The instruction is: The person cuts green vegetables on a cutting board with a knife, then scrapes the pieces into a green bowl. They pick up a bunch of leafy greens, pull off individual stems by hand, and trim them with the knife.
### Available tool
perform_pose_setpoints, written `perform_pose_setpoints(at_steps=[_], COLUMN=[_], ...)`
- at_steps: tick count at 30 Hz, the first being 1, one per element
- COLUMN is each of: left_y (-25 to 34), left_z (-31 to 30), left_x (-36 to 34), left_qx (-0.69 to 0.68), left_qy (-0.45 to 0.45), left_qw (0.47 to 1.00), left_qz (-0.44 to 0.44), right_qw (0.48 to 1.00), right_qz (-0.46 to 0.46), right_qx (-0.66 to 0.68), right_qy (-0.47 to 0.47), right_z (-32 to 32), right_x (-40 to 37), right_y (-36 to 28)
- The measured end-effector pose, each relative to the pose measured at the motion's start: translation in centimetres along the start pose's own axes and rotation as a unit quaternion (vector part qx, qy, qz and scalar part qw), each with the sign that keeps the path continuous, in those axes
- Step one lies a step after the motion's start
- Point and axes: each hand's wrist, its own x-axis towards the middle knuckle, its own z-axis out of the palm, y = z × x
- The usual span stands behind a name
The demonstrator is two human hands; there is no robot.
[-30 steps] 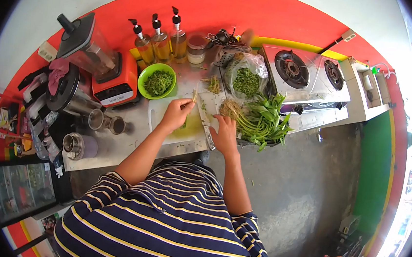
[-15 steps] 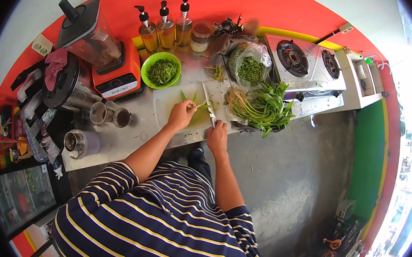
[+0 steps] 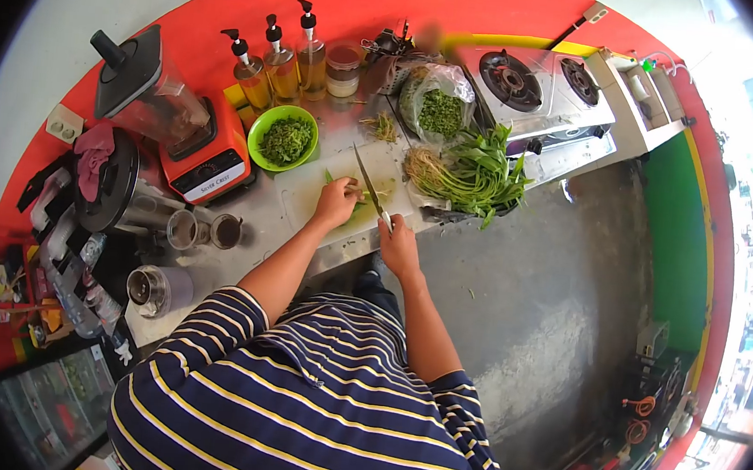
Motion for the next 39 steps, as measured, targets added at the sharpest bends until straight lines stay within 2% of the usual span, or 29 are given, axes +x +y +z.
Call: perform_pose_setpoints(at_steps=[2, 4, 6, 8, 11, 24, 36, 39], left_y=[0.4, 0.7, 0.8, 0.8, 2.1, 3.3, 2.9, 2.3], left_z=[-0.3, -0.5, -0.7, -0.7, -1.1, -1.8, -1.5, -1.8], left_x=[0.1, 0.1, 0.1, 0.2, 0.1, 0.3, -0.3, -0.6], left_qx=[0.048, 0.082, 0.115, 0.205, 0.257, 0.317, 0.306, 0.268], left_qy=[-0.022, -0.016, -0.007, 0.009, -0.003, -0.047, -0.038, -0.053], left_qw=[0.997, 0.994, 0.989, 0.971, 0.952, 0.927, 0.928, 0.936], left_qz=[-0.055, -0.074, -0.092, -0.121, -0.165, -0.194, -0.210, -0.222], right_qw=[1.000, 0.999, 0.995, 0.993, 0.989, 0.973, 0.971, 0.975], right_qz=[-0.004, -0.007, 0.035, 0.040, 0.058, 0.075, 0.061, 0.072], right_qx=[-0.021, -0.042, -0.096, -0.109, -0.135, -0.213, -0.214, -0.183], right_qy=[0.008, 0.012, -0.002, -0.004, -0.015, -0.049, -0.084, -0.101], right_z=[0.8, 0.8, 0.7, 0.7, 0.6, 0.9, 2.6, 2.8], right_x=[0.0, -0.2, -0.2, -0.3, -0.3, -0.3, 0.0, 0.5], right_y=[0.8, 0.5, 0.2, 0.0, 0.0, -1.5, -0.7, -0.7])
